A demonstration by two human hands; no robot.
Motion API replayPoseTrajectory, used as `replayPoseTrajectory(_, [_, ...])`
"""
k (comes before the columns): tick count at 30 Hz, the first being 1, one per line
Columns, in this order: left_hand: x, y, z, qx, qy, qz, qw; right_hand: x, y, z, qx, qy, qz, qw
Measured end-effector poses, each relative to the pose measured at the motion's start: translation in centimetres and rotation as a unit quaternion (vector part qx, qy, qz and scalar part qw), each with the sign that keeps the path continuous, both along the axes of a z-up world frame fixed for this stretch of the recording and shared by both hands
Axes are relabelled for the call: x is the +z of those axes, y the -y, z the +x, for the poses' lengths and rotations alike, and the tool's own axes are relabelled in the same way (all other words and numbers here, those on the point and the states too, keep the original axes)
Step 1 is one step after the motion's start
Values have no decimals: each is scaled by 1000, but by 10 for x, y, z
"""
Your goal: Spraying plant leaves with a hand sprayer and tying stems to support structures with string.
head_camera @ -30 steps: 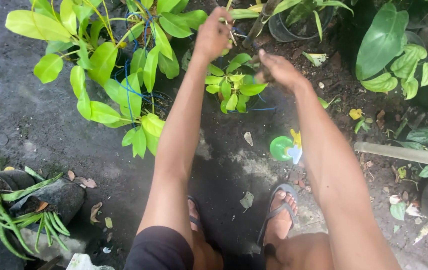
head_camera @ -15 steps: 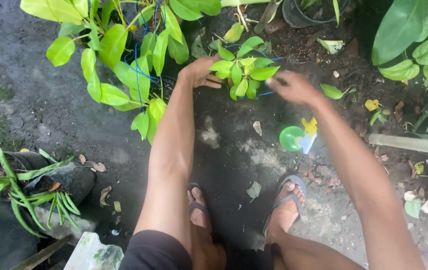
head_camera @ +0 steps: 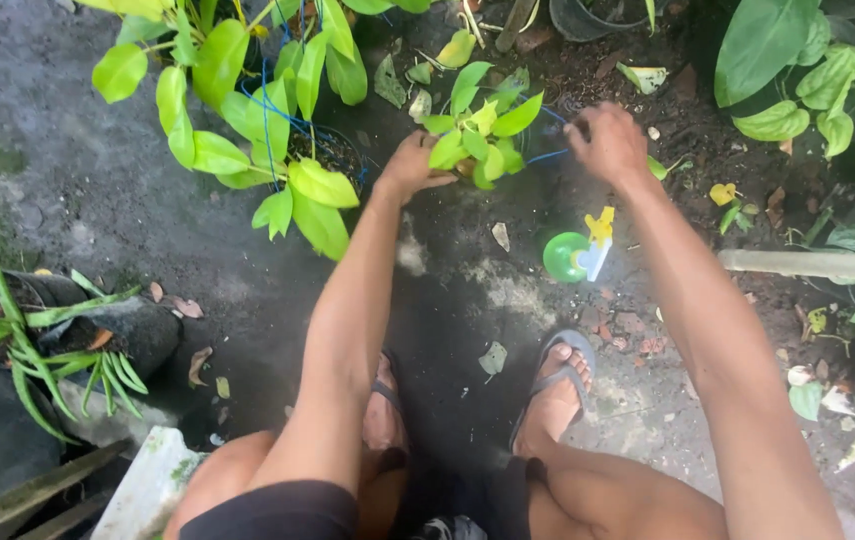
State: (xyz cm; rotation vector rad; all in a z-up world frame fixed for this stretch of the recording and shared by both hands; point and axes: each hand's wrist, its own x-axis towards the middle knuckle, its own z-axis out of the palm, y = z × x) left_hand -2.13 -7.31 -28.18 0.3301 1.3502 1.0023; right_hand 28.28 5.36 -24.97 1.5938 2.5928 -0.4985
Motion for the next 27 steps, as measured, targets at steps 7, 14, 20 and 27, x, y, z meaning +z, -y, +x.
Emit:
replayPoseTrajectory(7, [-20, 54, 57, 2, -158, 29, 987, 21, 18, -9, 83, -59, 29, 994])
replayPoseTrajectory(14, [46, 41, 31, -191, -480, 138, 845, 68, 51, -43, 124, -177, -105, 971])
replayPoseTrajectory(20, [25, 36, 36, -176, -539, 180, 804, 47, 41, -21, 59, -159, -57, 984])
replayPoseTrajectory(27, [33, 44, 30, -100, -455, 191, 864, 27, 41, 5, 65, -102, -85, 989])
